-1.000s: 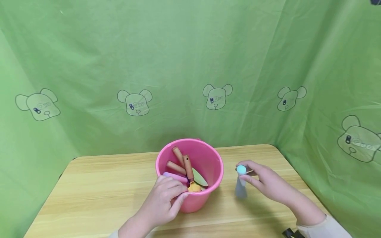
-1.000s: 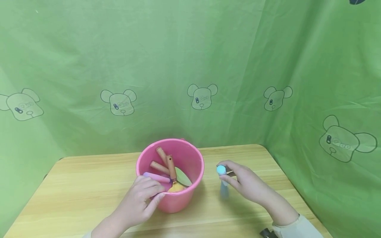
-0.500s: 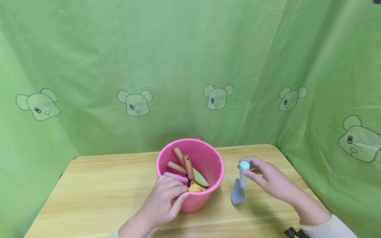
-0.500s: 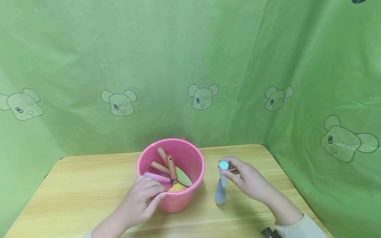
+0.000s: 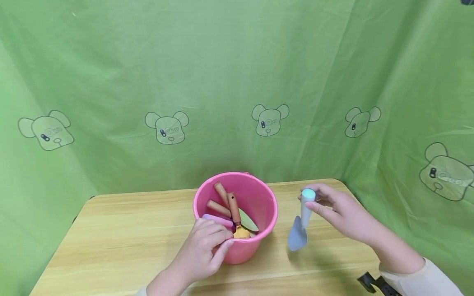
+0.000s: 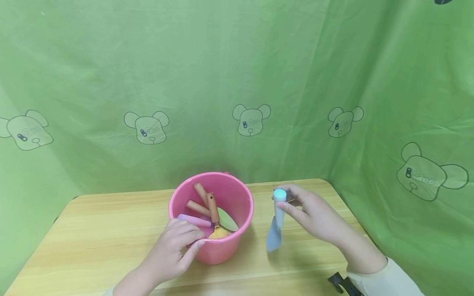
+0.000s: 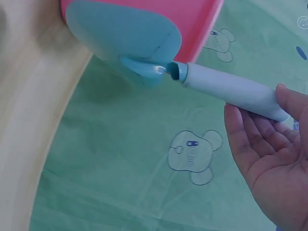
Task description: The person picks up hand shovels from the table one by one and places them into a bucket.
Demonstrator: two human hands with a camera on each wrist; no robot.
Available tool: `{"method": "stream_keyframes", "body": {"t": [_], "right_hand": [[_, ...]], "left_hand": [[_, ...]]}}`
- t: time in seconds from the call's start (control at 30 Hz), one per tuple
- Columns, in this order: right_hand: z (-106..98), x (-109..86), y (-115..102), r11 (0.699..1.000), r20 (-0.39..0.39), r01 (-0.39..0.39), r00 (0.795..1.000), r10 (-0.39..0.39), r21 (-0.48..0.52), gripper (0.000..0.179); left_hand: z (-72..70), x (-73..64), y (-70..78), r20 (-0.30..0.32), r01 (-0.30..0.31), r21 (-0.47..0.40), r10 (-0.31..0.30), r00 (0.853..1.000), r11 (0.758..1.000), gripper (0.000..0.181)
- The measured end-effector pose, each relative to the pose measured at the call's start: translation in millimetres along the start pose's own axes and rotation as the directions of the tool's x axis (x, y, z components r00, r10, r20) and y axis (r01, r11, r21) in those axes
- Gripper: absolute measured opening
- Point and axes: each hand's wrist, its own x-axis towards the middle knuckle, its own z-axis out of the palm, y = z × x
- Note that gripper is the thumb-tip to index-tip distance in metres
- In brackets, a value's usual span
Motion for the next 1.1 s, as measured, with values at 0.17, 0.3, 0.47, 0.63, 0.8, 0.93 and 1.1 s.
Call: {"method": "stream_keyframes", "body": {"t": [0.17,0.3,0.47,0.63,0.8,0.93,1.1], "right_hand": [[-11.2,5.9,-8.9,0.999,-0.017,0.049,0.999,-0.049,0.002,0.026],[-21.6,8.1,-17.5,0.999,-0.024,0.050,0.998,-0.050,0.005,0.027],[-32.3,10.3,-26.5,0.999,-0.024,0.036,0.999,-0.036,0.013,0.029],[-39.9,13.0,-34.4,0.999,-0.036,0.031,0.999,-0.030,0.023,0.029],[-45.9,17.8,-42.4,0.997,-0.057,0.058,0.997,-0.055,0.047,0.030],[-50.4,23.1,-49.1,0.996,-0.071,0.070,0.995,-0.066,0.054,0.030],[-54.1,28.0,-54.9,0.995,-0.086,0.070,0.994,-0.063,0.078,0.029]], "left_hand": [[0.3,-0.1,0.0,-0.003,-0.001,-0.003,0.001,1.000,1.000,0.020],[1.0,0.1,-0.3,-0.006,-0.003,-0.005,0.003,1.000,1.000,0.020],[1.7,0.0,-0.8,-0.008,-0.006,-0.005,0.006,1.000,1.000,0.020],[2.0,-0.3,-1.2,-0.009,-0.009,-0.004,0.009,1.000,1.000,0.021],[2.5,-0.9,-1.8,-0.009,-0.012,0.000,0.012,1.000,1.000,0.021],[2.4,-0.9,-2.1,-0.012,-0.012,0.006,0.012,1.000,1.000,0.021],[2.4,-1.3,-1.6,-0.012,-0.011,0.005,0.011,1.000,1.000,0.020]]}}
